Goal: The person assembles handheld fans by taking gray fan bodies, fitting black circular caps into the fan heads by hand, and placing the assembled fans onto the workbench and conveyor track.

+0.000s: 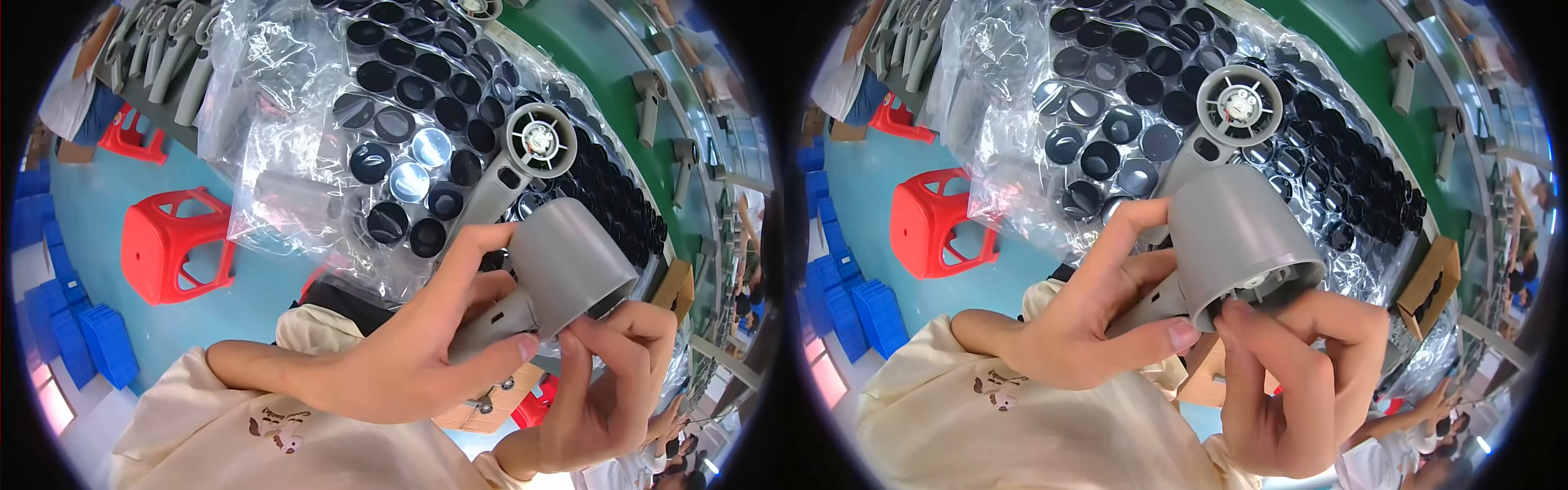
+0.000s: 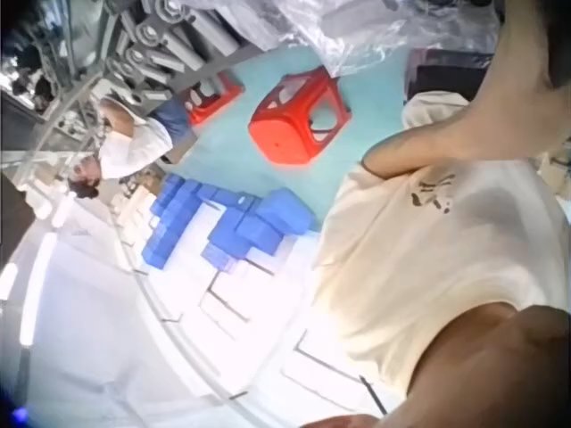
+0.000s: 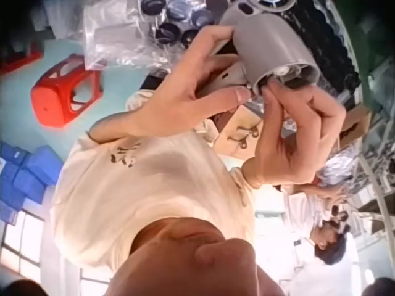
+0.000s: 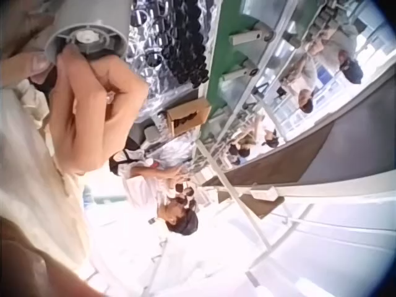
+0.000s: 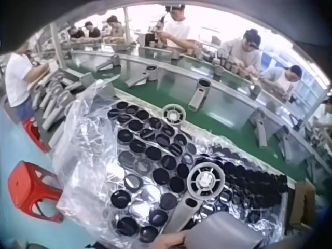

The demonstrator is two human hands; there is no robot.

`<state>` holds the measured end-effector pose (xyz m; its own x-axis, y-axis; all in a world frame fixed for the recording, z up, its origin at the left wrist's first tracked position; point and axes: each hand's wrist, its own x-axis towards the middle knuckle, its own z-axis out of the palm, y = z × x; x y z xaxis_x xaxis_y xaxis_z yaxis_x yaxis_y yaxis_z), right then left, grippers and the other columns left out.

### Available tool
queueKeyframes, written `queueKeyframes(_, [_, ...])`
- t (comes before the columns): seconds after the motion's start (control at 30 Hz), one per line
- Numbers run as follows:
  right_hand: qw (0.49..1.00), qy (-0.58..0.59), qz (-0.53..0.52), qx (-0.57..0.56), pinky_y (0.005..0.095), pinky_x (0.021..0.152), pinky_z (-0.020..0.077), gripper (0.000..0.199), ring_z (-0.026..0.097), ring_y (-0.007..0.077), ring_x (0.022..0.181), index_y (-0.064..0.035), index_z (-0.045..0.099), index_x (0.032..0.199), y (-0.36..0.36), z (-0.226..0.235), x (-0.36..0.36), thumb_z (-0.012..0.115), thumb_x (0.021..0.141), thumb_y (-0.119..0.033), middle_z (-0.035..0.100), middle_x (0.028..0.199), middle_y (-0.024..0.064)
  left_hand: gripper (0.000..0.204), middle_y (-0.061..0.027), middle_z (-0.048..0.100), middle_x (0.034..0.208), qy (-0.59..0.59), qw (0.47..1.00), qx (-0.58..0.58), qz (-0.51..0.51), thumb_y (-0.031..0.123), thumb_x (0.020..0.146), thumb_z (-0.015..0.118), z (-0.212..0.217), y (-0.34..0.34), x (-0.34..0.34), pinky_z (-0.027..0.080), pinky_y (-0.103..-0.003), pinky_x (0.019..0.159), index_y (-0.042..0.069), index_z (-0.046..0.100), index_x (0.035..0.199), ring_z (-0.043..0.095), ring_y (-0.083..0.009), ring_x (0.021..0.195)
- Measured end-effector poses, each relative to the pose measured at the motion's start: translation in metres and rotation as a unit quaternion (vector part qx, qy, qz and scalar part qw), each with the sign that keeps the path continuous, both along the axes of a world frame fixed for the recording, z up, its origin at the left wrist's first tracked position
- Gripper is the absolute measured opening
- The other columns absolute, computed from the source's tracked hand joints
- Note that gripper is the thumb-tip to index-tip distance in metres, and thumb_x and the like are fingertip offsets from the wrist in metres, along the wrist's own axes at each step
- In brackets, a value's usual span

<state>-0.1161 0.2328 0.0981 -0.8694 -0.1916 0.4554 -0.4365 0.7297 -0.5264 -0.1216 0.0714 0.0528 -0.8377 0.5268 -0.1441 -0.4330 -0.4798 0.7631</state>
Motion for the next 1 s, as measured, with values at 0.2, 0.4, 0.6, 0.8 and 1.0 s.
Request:
queueKeyframes(0.2, [0.999, 0.011, -0.035, -0.013, 0.0225, 0.048, 0.0268, 0.027, 0.042, 0.0134, 0.056, 0.0015, 0.066, 0.078, -0.002, -0.009, 0.000, 0.074, 0.052, 0.006, 0.050, 0.071, 0.0107, 0.068, -0.0181, 0.048, 0.122, -0.013, 1.000, -0.008, 0.001, -0.003, 0.089, 0.051, -0.002, -0.001, 0.002, 0.044, -0.025, 0.078, 0.008, 0.007, 0.140, 0.050, -0.0109, 0.098])
queueKeyframes(0.4, [1.000, 0.001, -0.025, -0.018, 0.0227, 0.048, 0.0276, 0.029, 0.042, 0.0113, 0.053, 0.0018, 0.067, 0.079, 0.001, -0.005, 0.004, 0.073, 0.051, 0.007, 0.051, 0.073, 0.0091, 0.068, -0.0183, 0.046, 0.124, -0.024, 1.000, -0.004, -0.020, -0.002, 0.090, 0.050, 0.000, -0.001, 0.004, 0.043, -0.026, 0.081, 0.008, 0.006, 0.140, 0.050, -0.0109, 0.100])
queueKeyframes(0.6, [0.999, -0.024, -0.017, -0.019, 0.0222, 0.047, 0.0285, 0.028, 0.041, 0.0096, 0.052, 0.0002, 0.067, 0.079, 0.006, 0.005, 0.009, 0.071, 0.052, 0.008, 0.051, 0.074, 0.0079, 0.067, -0.0191, 0.044, 0.126, -0.038, 0.998, 0.009, -0.045, -0.002, 0.090, 0.050, 0.004, 0.001, 0.010, 0.043, -0.026, 0.084, 0.009, 0.006, 0.140, 0.049, -0.0127, 0.103])
queueKeyframes(0.8, [0.998, -0.033, -0.039, -0.036, 0.0223, 0.048, 0.0295, 0.028, 0.043, 0.0116, 0.056, -0.0017, 0.067, 0.077, 0.008, 0.005, 0.013, 0.073, 0.052, 0.007, 0.050, 0.073, 0.0066, 0.066, -0.0191, 0.044, 0.127, -0.033, 0.999, 0.011, -0.037, -0.002, 0.090, 0.050, 0.004, 0.006, 0.011, 0.042, -0.026, 0.085, 0.009, 0.007, 0.140, 0.047, -0.0136, 0.106])
queueKeyframes(1.0, [0.988, -0.085, -0.115, -0.055, 0.0237, 0.048, 0.0302, 0.027, 0.045, 0.0155, 0.056, -0.0022, 0.060, 0.072, 0.000, 0.003, 0.004, 0.075, 0.051, 0.007, 0.049, 0.069, 0.0053, 0.065, -0.0186, 0.042, 0.129, 0.046, 0.998, -0.041, -0.032, -0.003, 0.089, 0.050, -0.002, 0.004, 0.002, 0.039, -0.029, 0.092, 0.007, 0.009, 0.139, 0.044, -0.0165, 0.114])
